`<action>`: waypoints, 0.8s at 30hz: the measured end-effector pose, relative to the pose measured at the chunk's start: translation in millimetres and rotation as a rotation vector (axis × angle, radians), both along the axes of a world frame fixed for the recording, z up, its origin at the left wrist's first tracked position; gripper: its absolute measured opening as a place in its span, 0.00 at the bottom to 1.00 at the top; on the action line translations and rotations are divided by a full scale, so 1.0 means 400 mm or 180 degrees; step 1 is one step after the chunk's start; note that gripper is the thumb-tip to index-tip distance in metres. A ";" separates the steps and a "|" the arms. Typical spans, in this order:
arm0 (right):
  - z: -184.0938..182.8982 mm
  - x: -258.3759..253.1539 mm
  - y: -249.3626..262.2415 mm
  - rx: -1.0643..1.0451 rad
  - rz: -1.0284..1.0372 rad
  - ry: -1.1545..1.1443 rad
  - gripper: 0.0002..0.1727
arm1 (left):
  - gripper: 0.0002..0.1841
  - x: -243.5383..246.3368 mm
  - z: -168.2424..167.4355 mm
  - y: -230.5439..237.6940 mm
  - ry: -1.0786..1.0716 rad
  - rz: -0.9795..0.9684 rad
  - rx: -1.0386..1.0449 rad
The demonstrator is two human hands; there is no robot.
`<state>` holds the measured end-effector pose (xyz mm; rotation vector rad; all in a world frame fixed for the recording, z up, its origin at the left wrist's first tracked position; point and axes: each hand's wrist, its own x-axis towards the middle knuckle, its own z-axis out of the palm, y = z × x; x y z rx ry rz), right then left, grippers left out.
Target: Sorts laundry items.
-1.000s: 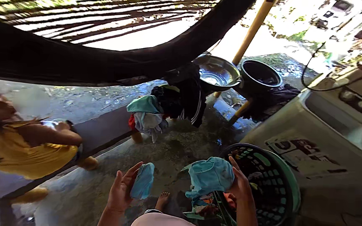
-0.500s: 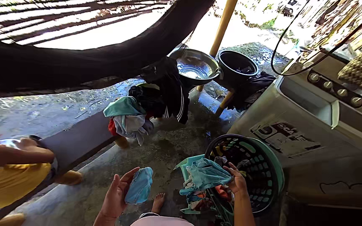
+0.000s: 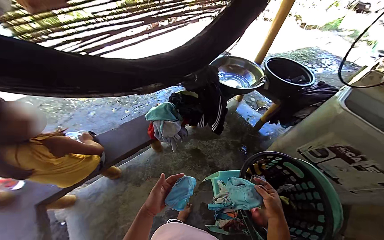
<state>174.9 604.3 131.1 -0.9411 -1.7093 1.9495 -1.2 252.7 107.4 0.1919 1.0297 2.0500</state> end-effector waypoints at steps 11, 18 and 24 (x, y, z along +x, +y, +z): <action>0.174 -0.102 -0.126 0.1097 0.2739 -0.0336 0.21 | 0.38 -0.009 0.029 0.046 0.1261 -0.0282 -0.0916; 0.238 -0.163 -0.227 0.1645 0.4297 0.0250 0.19 | 0.42 0.033 0.088 0.113 0.2130 -0.0946 -0.0664; 0.190 -0.181 -0.208 0.0751 0.3091 0.0349 0.15 | 0.20 0.056 0.103 0.141 0.1507 -0.1287 -0.0326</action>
